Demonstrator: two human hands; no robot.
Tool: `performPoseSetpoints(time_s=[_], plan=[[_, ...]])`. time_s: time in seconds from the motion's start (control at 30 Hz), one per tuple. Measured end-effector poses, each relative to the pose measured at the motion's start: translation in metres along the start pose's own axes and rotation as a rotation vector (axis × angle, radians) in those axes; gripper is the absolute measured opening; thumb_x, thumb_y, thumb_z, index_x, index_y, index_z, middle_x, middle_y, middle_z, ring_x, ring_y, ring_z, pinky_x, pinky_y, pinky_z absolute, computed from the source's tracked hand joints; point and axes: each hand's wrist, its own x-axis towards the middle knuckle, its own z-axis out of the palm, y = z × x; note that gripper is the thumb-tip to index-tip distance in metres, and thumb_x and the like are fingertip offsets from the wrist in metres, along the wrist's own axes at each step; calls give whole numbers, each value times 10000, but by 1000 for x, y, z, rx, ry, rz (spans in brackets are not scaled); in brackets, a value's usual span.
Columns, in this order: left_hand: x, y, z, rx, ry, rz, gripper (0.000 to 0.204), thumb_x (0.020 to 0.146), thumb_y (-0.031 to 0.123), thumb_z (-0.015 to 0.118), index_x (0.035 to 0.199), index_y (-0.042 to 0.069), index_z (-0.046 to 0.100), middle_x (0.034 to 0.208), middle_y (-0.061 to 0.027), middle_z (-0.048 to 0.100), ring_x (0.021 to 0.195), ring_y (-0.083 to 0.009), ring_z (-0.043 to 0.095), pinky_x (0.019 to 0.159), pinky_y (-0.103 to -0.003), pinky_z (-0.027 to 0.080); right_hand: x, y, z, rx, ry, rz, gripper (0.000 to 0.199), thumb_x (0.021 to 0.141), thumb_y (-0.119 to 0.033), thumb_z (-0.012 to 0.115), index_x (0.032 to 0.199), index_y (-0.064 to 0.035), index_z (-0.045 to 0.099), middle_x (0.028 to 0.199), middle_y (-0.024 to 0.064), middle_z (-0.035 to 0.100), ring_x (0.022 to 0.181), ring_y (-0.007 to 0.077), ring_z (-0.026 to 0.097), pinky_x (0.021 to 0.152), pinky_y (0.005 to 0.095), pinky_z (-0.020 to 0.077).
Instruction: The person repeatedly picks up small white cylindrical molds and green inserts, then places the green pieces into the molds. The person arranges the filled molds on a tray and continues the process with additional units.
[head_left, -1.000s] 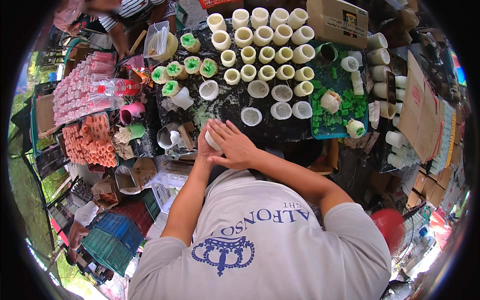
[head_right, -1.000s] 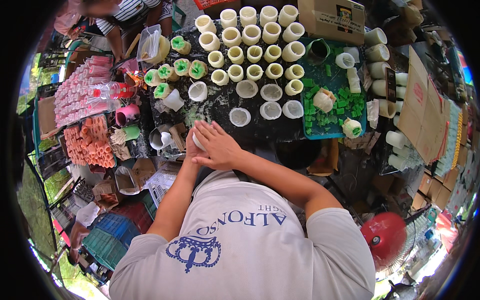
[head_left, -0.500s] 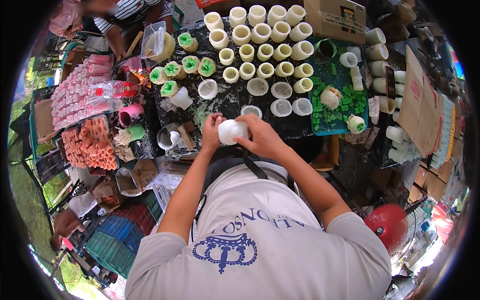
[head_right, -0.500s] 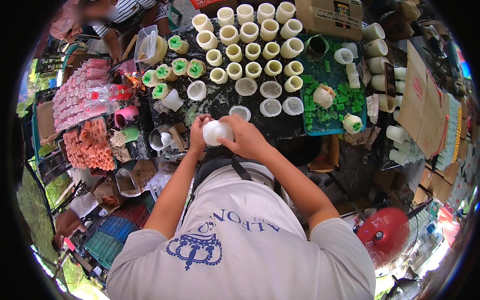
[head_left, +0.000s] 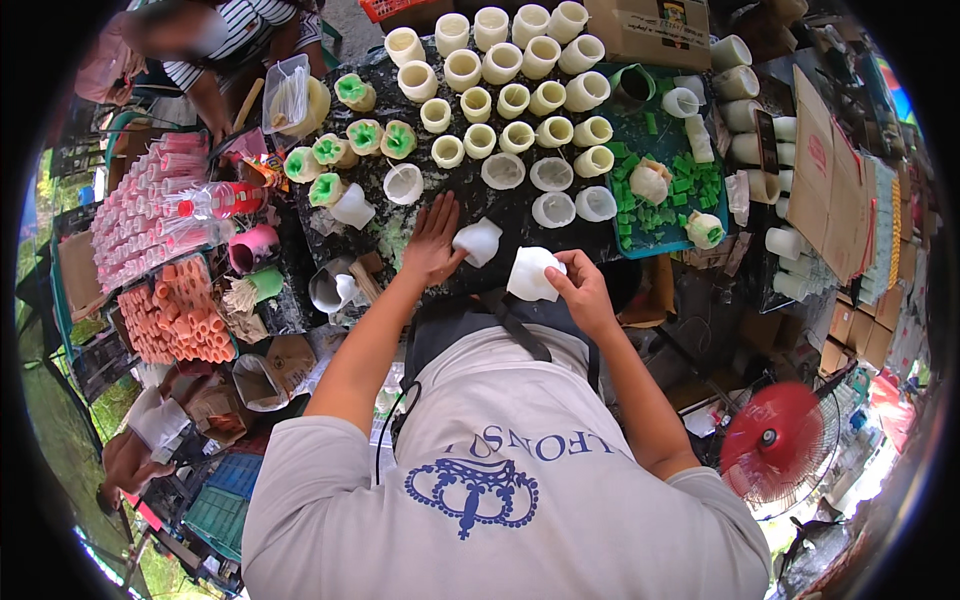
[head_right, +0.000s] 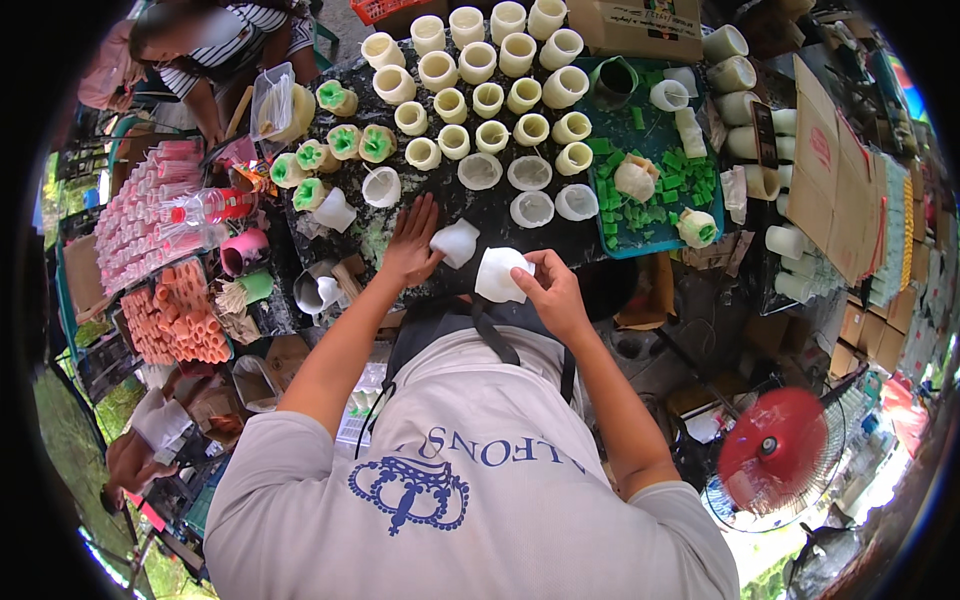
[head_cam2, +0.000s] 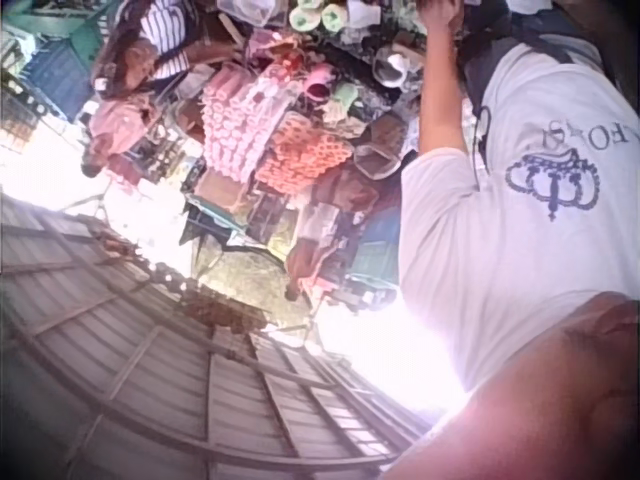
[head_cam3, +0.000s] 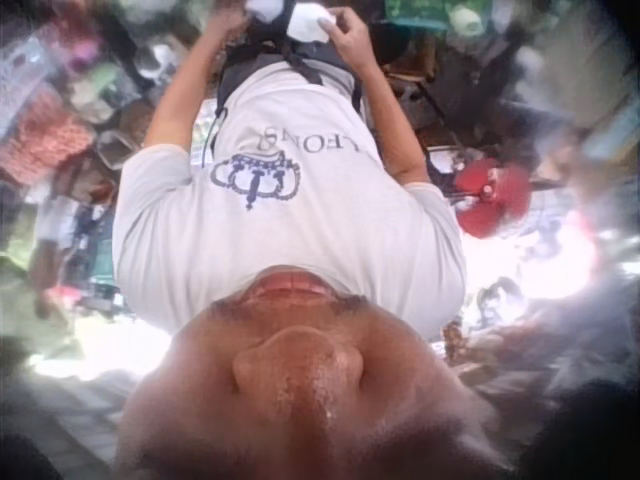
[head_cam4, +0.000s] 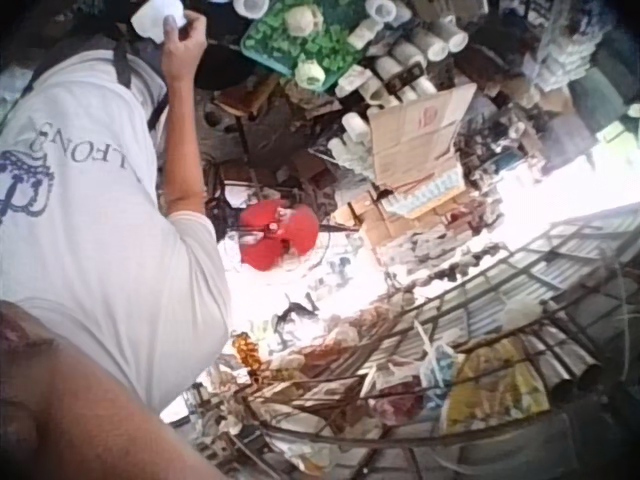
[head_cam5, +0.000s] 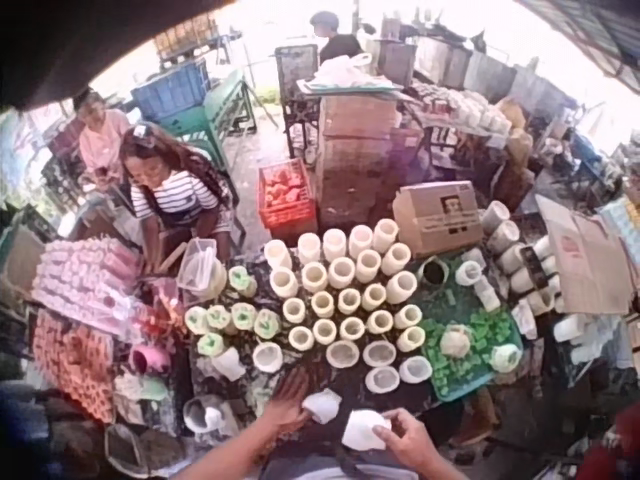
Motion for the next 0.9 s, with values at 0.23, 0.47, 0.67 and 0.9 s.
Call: performPoseSetpoints(time_s=[0.23, 0.47, 0.67, 0.9], plan=[[-40, 12, -9, -42, -122, -279, 1039, 1060, 645, 527, 1773, 9, 121, 1874, -168, 10, 1732, -356, -28, 1374, -599, 25, 17, 20, 9, 87, 30, -49, 547, 952, -193, 891, 1326, 26, 559, 1115, 99, 720, 997, 141, 704, 889, 301, 572], [-33, 41, -10, -60, 18, -348, 962, 1066, 622, 552, 1736, -7, 267, 1855, -213, 35, 1710, -449, -65, 1336, -686, -23, 43, -4, 27, 207, -152, -80, 727, 859, 31, 761, 1508, -40, 443, 1435, 151, 574, 1306, 236, 649, 1057, 360, 559], [-1, 69, -17, -173, 67, -184, 704, 1031, 425, 641, 1601, 37, 498, 1711, -209, 405, 1639, -423, 249, 1284, -649, 169, 124, -5, 74, -227, -224, -483, 666, 794, 94, 677, 1416, -116, 570, 1373, 112, 600, 1254, 310, 651, 1088, 443, 519], [13, 80, -24, -364, 185, -272, 559, 989, 320, 699, 1464, 38, 612, 1495, -230, 563, 1402, -458, 472, 1179, -588, 340, 166, -9, 121, -953, -72, -684, 534, 827, -64, 763, 1340, -195, 695, 1362, 90, 582, 1376, 349, 508, 1117, 522, 435]])
